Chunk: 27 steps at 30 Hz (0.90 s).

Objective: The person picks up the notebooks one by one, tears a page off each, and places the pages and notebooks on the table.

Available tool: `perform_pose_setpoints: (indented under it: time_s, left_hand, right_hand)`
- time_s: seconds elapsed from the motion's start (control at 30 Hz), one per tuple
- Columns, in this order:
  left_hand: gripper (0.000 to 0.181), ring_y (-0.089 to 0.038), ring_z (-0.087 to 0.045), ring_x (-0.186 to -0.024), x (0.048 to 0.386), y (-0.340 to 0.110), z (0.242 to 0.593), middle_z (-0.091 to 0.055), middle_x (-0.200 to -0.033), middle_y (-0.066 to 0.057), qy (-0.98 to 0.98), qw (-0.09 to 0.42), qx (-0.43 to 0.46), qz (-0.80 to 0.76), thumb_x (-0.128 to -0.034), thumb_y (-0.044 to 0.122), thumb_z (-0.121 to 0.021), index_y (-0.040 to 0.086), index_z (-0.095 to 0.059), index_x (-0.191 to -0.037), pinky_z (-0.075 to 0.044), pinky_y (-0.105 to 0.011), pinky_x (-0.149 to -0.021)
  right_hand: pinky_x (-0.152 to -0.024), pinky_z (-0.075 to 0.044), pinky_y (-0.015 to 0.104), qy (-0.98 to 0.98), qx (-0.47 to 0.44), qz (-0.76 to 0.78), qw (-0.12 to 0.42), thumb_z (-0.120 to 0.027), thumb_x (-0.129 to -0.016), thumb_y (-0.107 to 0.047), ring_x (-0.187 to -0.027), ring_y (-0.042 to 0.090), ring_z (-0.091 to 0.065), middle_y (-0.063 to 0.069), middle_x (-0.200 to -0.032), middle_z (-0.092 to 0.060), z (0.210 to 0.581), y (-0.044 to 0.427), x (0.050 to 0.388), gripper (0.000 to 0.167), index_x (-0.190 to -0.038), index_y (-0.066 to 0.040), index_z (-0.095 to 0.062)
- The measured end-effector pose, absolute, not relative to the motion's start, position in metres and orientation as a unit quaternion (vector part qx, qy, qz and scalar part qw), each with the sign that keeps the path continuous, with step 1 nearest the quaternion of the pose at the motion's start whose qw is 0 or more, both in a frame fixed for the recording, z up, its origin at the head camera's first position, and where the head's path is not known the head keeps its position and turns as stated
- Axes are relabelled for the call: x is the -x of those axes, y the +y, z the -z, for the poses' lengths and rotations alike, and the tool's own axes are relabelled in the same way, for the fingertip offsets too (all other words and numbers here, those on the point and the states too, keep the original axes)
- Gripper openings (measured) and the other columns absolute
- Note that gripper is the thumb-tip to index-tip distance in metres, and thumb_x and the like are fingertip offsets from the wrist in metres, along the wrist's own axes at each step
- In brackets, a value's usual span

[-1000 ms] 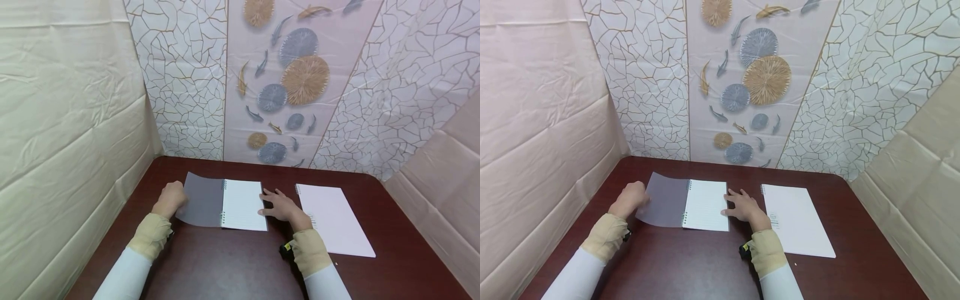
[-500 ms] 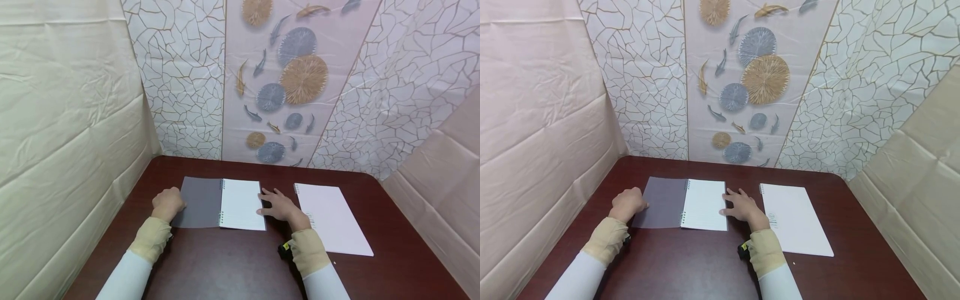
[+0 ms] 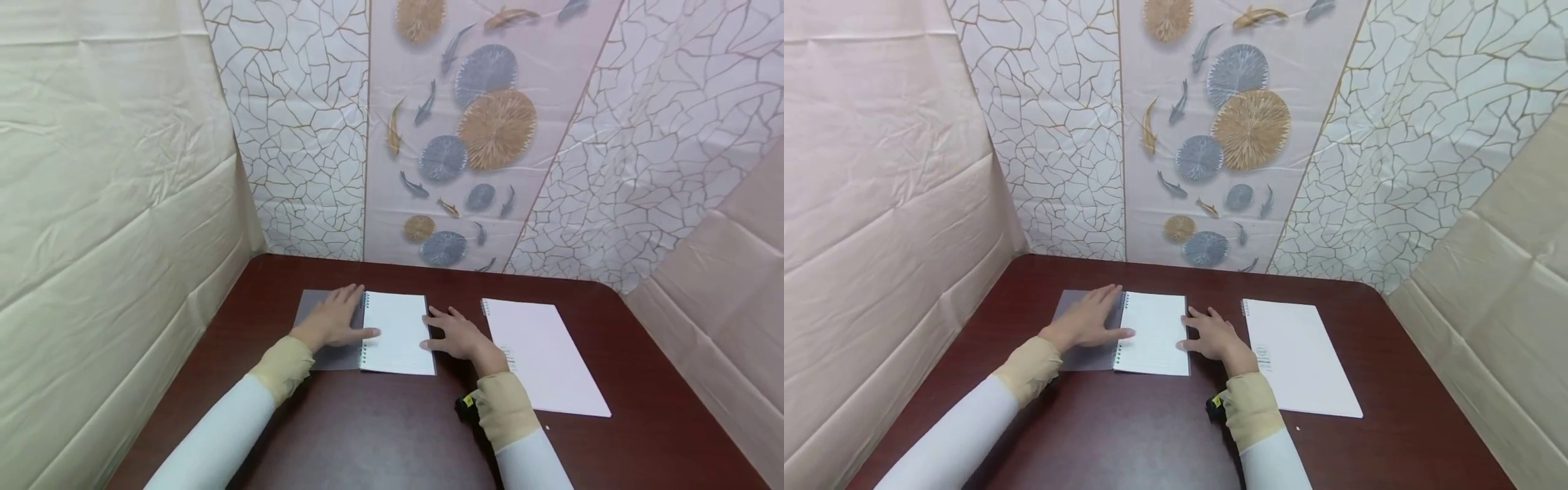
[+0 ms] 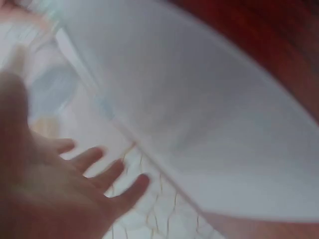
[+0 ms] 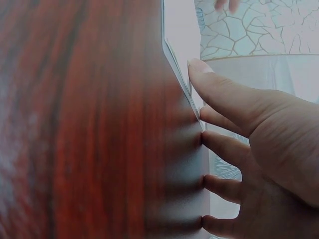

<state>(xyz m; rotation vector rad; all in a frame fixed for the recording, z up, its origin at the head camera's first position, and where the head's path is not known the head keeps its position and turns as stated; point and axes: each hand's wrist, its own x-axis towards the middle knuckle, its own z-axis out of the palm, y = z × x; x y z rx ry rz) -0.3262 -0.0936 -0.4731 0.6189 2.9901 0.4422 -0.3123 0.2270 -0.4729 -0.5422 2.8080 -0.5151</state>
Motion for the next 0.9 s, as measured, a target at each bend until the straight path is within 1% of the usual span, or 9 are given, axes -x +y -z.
perform_pose_setpoints:
  time_s: [0.1, 0.2, 0.4, 0.47, 0.53, 0.6, 0.7, 0.77, 0.9]
  left_hand:
    - [0.122, -0.037, -0.006, -0.163, 0.329, -0.084, 0.482, -0.005, -0.178, -0.013, 0.968, 0.039, -0.230, -0.087, -0.0879, 0.092, -0.044, 0.011, -0.011, -0.172, -0.020, -0.067, -0.124]
    - [0.122, -0.035, -0.003, -0.164, 0.329, -0.080, 0.488, -0.001, -0.179, -0.011, 0.969, 0.043, -0.236, -0.052, -0.0880, 0.094, -0.038, 0.009, -0.011, -0.171, -0.018, -0.066, -0.125]
    - [0.120, -0.035, -0.005, -0.163, 0.327, -0.077, 0.491, 0.000, -0.179, -0.008, 0.969, 0.053, -0.236, -0.043, -0.0896, 0.093, -0.038, 0.009, -0.012, -0.171, -0.019, -0.067, -0.124]
    - [0.118, -0.035, -0.007, -0.163, 0.326, -0.075, 0.490, 0.001, -0.179, -0.007, 0.969, 0.056, -0.236, -0.041, -0.0905, 0.092, -0.037, 0.009, -0.011, -0.171, -0.020, -0.067, -0.124]
    - [0.116, -0.036, -0.010, -0.163, 0.325, -0.073, 0.490, 0.000, -0.179, -0.007, 0.969, 0.059, -0.238, -0.042, -0.0921, 0.091, -0.036, 0.009, -0.011, -0.171, -0.021, -0.067, -0.124]
    - [0.114, -0.036, -0.012, -0.163, 0.324, -0.070, 0.490, 0.001, -0.179, -0.007, 0.968, 0.066, -0.239, -0.044, -0.0934, 0.089, -0.036, 0.009, -0.011, -0.171, -0.021, -0.067, -0.124]
    - [0.112, -0.036, -0.012, -0.163, 0.323, -0.068, 0.490, 0.002, -0.179, -0.007, 0.968, 0.074, -0.238, -0.043, -0.0951, 0.086, -0.036, 0.009, -0.010, -0.171, -0.020, -0.067, -0.124]
    - [0.112, -0.037, -0.011, -0.163, 0.324, -0.068, 0.489, 0.002, -0.179, -0.007, 0.968, 0.077, -0.236, -0.041, -0.0953, 0.086, -0.036, 0.009, -0.009, -0.171, -0.019, -0.068, -0.124]
    - [0.112, -0.037, -0.011, -0.163, 0.326, -0.067, 0.487, 0.001, -0.179, -0.006, 0.968, 0.076, -0.235, -0.041, -0.0950, 0.087, -0.036, 0.009, -0.011, -0.171, -0.020, -0.068, -0.124]
  right_hand:
    - [-0.119, -0.023, 0.075, 0.959, 0.187, 0.176, 0.122, -0.073, -0.100, -0.044, -0.159, 0.050, -0.013, 0.009, -0.173, -0.029, 0.475, 0.224, 0.313, 0.070, -0.160, -0.015, -0.050]
    - [-0.118, -0.023, 0.075, 0.958, 0.187, 0.177, 0.126, -0.074, -0.100, -0.045, -0.159, 0.049, -0.013, 0.008, -0.173, -0.029, 0.475, 0.221, 0.312, 0.071, -0.160, -0.016, -0.050]
    - [-0.118, -0.024, 0.075, 0.960, 0.187, 0.174, 0.119, -0.074, -0.100, -0.044, -0.159, 0.050, -0.014, 0.009, -0.174, -0.029, 0.470, 0.221, 0.311, 0.071, -0.160, -0.015, -0.050]
    - [-0.118, -0.021, 0.077, 0.961, 0.187, 0.168, 0.118, -0.073, -0.100, -0.045, -0.159, 0.050, -0.014, 0.010, -0.174, -0.029, 0.470, 0.222, 0.311, 0.071, -0.161, -0.015, -0.049]
    - [-0.118, -0.019, 0.077, 0.962, 0.187, 0.165, 0.113, -0.073, -0.101, -0.044, -0.158, 0.051, -0.015, 0.012, -0.173, -0.029, 0.468, 0.223, 0.310, 0.071, -0.160, -0.014, -0.049]
    - [-0.119, -0.020, 0.076, 0.961, 0.191, 0.174, 0.095, -0.072, -0.102, -0.042, -0.158, 0.050, -0.019, 0.016, -0.172, -0.031, 0.468, 0.221, 0.309, 0.070, -0.160, -0.011, -0.049]
    - [-0.119, -0.024, 0.074, 0.959, 0.193, 0.199, 0.062, -0.068, -0.104, -0.043, -0.157, 0.048, -0.022, 0.022, -0.170, -0.031, 0.466, 0.214, 0.310, 0.071, -0.161, -0.007, -0.045]
    - [-0.119, -0.024, 0.074, 0.957, 0.188, 0.214, 0.047, -0.064, -0.105, -0.046, -0.158, 0.046, -0.021, 0.023, -0.171, -0.028, 0.465, 0.206, 0.315, 0.075, -0.163, -0.005, -0.040]
    - [-0.120, -0.019, 0.075, 0.965, 0.163, 0.198, 0.057, -0.059, -0.107, -0.050, -0.160, 0.047, -0.015, 0.022, -0.174, -0.021, 0.467, 0.196, 0.330, 0.080, -0.166, -0.004, -0.032]
